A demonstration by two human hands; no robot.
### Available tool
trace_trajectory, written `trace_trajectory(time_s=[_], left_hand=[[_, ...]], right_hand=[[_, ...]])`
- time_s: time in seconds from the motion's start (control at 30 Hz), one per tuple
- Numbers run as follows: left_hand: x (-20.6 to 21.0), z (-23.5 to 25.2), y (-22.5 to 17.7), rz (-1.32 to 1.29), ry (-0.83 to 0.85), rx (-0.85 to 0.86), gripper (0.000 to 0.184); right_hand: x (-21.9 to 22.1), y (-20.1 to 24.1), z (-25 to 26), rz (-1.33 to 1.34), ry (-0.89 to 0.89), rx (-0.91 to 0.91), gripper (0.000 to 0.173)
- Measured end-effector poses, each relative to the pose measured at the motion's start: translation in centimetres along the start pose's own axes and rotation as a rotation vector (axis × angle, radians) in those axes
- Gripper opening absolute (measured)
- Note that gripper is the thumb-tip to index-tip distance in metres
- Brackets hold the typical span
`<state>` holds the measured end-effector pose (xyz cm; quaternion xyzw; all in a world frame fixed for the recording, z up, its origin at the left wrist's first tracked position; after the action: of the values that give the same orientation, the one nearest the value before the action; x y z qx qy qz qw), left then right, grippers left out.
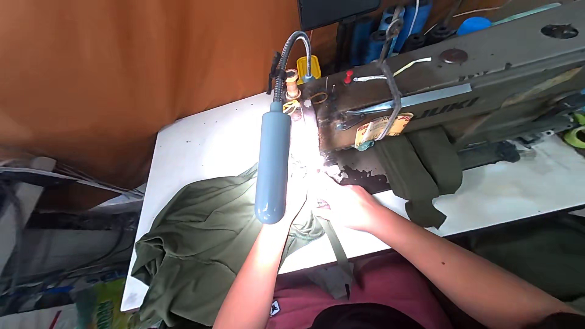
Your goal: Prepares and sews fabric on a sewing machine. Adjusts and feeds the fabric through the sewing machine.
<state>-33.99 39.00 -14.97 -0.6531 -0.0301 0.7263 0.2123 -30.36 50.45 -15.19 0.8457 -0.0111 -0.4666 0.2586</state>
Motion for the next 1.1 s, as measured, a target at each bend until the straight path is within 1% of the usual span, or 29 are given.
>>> trace_trajectory(time_s=[0.1, 0.13, 0.17, 0.2, 0.23, 0.3, 0.33, 0.37, 0.4, 0.43, 0.5, 0.57, 0.63, 0.77, 0.87, 0.93, 1.0, 1.03, 1.1], left_hand=[[-0.5, 0.0, -0.7, 0.024, -0.053, 0.071, 0.025], [-0.6, -0.1, -0.8, 0.043, -0.079, 0.096, 0.024], [-0.7, -0.3, -0.9, 0.063, -0.109, 0.113, 0.025], [-0.7, -0.5, -0.9, 0.081, -0.131, 0.123, 0.027], [-0.8, -0.6, -1.0, 0.088, -0.161, 0.132, 0.03], [-0.4, -0.9, -0.7, 0.091, -0.152, 0.101, 0.037], [-0.2, -0.9, -0.5, 0.093, -0.125, 0.079, 0.038], [-0.2, -0.9, -0.5, 0.106, -0.119, 0.071, 0.039], [-0.1, -0.9, -0.5, 0.108, -0.101, 0.062, 0.039], [0.0, -0.9, -0.5, 0.1, -0.07, 0.054, 0.039], [0.0, -0.9, -0.5, 0.098, -0.066, 0.064, 0.038], [0.2, -0.8, -0.5, 0.108, -0.039, 0.059, 0.039], [0.1, -0.8, -0.5, 0.122, -0.045, 0.066, 0.04], [0.1, -0.8, -0.6, 0.096, -0.011, 0.07, 0.04], [0.0, -0.7, -0.6, 0.077, -0.032, 0.094, 0.04], [0.0, -0.7, -0.6, 0.058, -0.071, 0.111, 0.038], [0.1, -0.8, -0.4, 0.056, -0.04, 0.086, 0.039], [0.1, -0.8, -0.4, 0.054, -0.045, 0.089, 0.038], [0.2, -0.9, -0.3, 0.067, -0.059, 0.099, 0.039]], right_hand=[[0.1, -0.1, -0.1, 0.012, -0.017, -0.01, 0.051], [0.1, -0.3, -0.3, 0.03, -0.041, -0.023, 0.051], [-0.1, -0.5, -1.0, 0.064, -0.104, -0.044, 0.05], [-0.7, -0.9, -2.2, 0.112, -0.223, -0.087, 0.046], [-1.8, -1.5, -4.1, 0.165, -0.384, -0.153, 0.044], [-4.3, -4.2, -8.8, 0.195, -0.799, -0.306, 0.04], [-5.5, -6.6, -11.1, 0.165, -0.984, -0.316, 0.037], [-6.7, -9.4, -13.3, 0.128, -1.133, -0.264, 0.034], [-7.9, -12.4, -15.0, 0.097, -1.234, -0.166, 0.032], [-8.7, -15.5, -16.2, 0.063, -1.296, -0.043, 0.033], [-8.9, -20.9, -16.7, 0.021, -1.31, 0.16, 0.044], [-7.7, -23.8, -16.0, -0.05, -1.291, 0.228, 0.057], [-6.9, -24.2, -15.6, -0.087, -1.318, 0.211, 0.056], [-6.6, -24.4, -15.5, -0.055, -1.335, 0.165, 0.056], [-6.6, -24.3, -15.6, -0.033, -1.338, 0.167, 0.054], [-6.5, -24.2, -15.5, -0.025, -1.266, 0.227, 0.047], [-6.4, -24.6, -14.5, -0.013, -1.09, 0.327, 0.037], [-6.6, -24.8, -14.4, -0.026, -1.049, 0.349, 0.035], [-7.5, -24.4, -15.1, -0.04, -1.086, 0.326, 0.035]])
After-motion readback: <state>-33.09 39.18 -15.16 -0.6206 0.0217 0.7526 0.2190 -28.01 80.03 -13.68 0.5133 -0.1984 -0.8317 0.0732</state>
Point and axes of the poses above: each hand's wrist, its own z-axis towards the middle knuckle, its own x-axis out of the palm, y = z × x, the point moved 8 cm from there along z, towards the middle knuckle, and after that the axes turned 5 degrees about z, right-handed, at the moved point
